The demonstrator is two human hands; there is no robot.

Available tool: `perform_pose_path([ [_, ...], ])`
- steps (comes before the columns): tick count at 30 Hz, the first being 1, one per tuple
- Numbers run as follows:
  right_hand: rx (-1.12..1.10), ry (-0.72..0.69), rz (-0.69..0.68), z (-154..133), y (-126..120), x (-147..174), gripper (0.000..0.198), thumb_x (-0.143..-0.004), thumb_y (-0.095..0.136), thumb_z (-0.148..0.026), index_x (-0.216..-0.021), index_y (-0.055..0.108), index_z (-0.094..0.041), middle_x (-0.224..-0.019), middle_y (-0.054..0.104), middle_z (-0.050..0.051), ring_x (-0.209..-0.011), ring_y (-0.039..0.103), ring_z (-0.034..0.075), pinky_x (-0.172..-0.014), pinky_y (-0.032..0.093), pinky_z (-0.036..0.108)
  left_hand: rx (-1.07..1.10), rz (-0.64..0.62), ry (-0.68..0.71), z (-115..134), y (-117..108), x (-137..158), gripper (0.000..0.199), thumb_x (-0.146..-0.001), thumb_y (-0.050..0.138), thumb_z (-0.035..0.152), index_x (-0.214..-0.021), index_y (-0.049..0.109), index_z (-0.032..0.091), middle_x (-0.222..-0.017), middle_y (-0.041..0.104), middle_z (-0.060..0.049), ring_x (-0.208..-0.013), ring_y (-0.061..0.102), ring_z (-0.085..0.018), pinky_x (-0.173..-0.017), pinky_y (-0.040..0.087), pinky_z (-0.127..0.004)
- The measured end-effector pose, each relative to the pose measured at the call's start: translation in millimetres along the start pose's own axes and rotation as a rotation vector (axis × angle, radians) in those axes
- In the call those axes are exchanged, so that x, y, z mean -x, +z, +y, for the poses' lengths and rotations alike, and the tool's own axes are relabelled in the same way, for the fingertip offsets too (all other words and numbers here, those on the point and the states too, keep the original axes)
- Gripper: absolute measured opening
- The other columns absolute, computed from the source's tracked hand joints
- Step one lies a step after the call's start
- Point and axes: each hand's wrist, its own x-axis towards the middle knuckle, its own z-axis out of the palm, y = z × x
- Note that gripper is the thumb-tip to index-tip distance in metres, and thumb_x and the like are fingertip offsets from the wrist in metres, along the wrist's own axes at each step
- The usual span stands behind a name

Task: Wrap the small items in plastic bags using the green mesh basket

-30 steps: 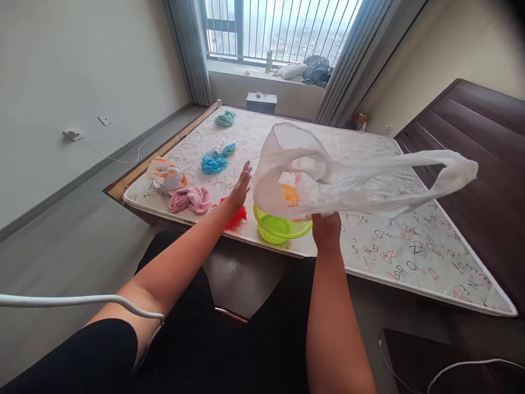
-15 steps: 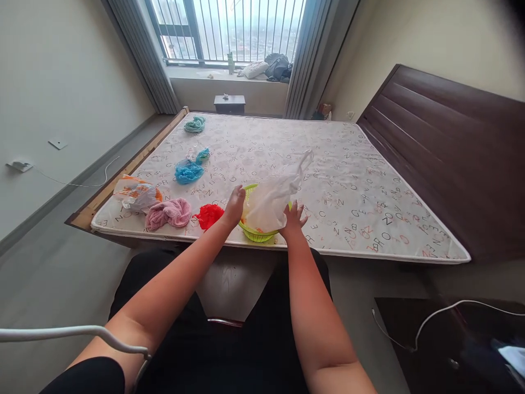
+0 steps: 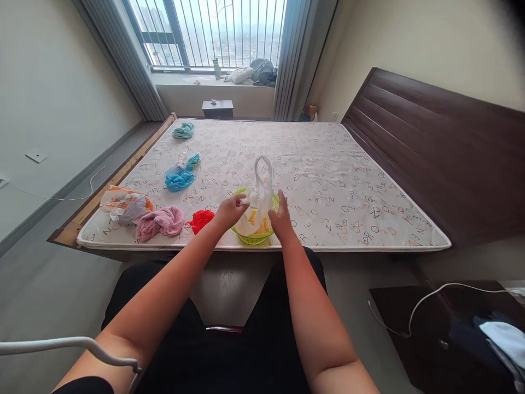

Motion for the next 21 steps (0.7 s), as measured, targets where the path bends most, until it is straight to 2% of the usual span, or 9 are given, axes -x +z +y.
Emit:
perform_pose_path([
  [2,-0.094,-0.145,0.15,-5,-3,-2,0.087,-0.096,0.049,-0.041,-0.174,0.011,-0.027,-0.178,0.029,0.011,-0.166,0.022,0.032,-0.13,0.027,0.061,-0.024,-0.009,0.029,-2,-6,2,0.045,-0.09,0.073,0.041,-0.128,0.076,0.018,-0.078,0.068,0.0,-0.072,0.061,-0.017,-0.072,0.046,-0.029],
  [4,-0.142,-0.214,0.214,-7,-2,-5,0.078,-0.094,0.057,-0.046,-0.166,0.034,-0.025,-0.164,0.05,0.014,-0.155,0.042,0.034,-0.129,0.029,0.06,-0.041,-0.015,0.058,-3,-9,5,0.044,-0.087,0.076,0.047,-0.12,0.078,0.018,-0.075,0.069,0.0,-0.072,0.062,-0.018,-0.071,0.045,-0.029],
  [7,-0.235,-0.149,0.257,5,4,-14,0.041,-0.094,0.053,-0.043,-0.127,0.067,-0.023,-0.132,0.071,0.013,-0.131,0.061,0.03,-0.122,0.039,0.053,0.025,0.083,-0.036,-11,-12,4,0.032,-0.086,0.075,0.049,-0.087,0.076,0.017,-0.07,0.068,-0.003,-0.077,0.065,-0.022,-0.072,0.046,-0.031],
  [9,-0.329,0.025,0.324,22,5,-21,0.033,-0.092,0.048,-0.04,-0.112,0.069,-0.023,-0.122,0.072,0.013,-0.121,0.063,0.029,-0.111,0.049,0.046,0.269,0.231,-0.217,-22,-16,1,0.03,-0.089,0.073,0.046,-0.078,0.071,0.018,-0.07,0.067,-0.003,-0.078,0.065,-0.022,-0.074,0.049,-0.031],
  [12,-0.458,0.284,0.309,51,1,-32,0.04,-0.09,0.046,-0.041,-0.121,0.063,-0.023,-0.111,0.071,0.011,-0.1,0.067,0.026,-0.087,0.059,0.039,0.681,0.369,-0.454,-44,-27,-2,0.015,-0.092,0.069,0.034,-0.094,0.068,0.019,-0.083,0.069,-0.002,-0.076,0.066,-0.017,-0.074,0.055,-0.03],
  [14,-0.501,0.356,0.245,63,-2,-37,0.048,-0.092,0.042,-0.044,-0.133,0.056,-0.024,-0.108,0.069,0.01,-0.094,0.069,0.024,-0.077,0.06,0.037,0.826,0.331,-0.57,-56,-34,0,0.013,-0.092,0.068,0.03,-0.099,0.064,0.019,-0.086,0.068,-0.002,-0.07,0.064,-0.015,-0.072,0.058,-0.031],
  [16,-0.518,0.406,0.346,66,-5,-35,0.056,-0.094,0.041,-0.046,-0.145,0.045,-0.023,-0.12,0.065,0.013,-0.104,0.069,0.026,-0.082,0.062,0.041,0.919,0.272,-0.651,-62,-39,4,0.018,-0.09,0.072,0.031,-0.098,0.061,0.02,-0.087,0.066,-0.003,-0.069,0.064,-0.015,-0.072,0.059,-0.032],
  [18,-0.448,0.368,0.62,60,-6,-27,0.064,-0.094,0.045,-0.045,-0.153,0.035,-0.02,-0.14,0.054,0.021,-0.124,0.062,0.032,-0.1,0.058,0.053,0.921,0.332,-0.608,-62,-39,12,0.029,-0.086,0.078,0.033,-0.103,0.058,0.022,-0.097,0.067,-0.003,-0.082,0.068,-0.016,-0.082,0.06,-0.035],
  [21,-0.187,0.031,0.933,39,-6,-10,0.065,-0.094,0.054,-0.041,-0.151,0.039,-0.016,-0.152,0.043,0.027,-0.146,0.043,0.04,-0.122,0.038,0.066,0.534,0.686,-0.226,-51,-30,27,0.05,-0.079,0.083,0.03,-0.12,0.055,0.024,-0.13,0.064,-0.009,-0.121,0.064,-0.023,-0.109,0.053,-0.044],
])
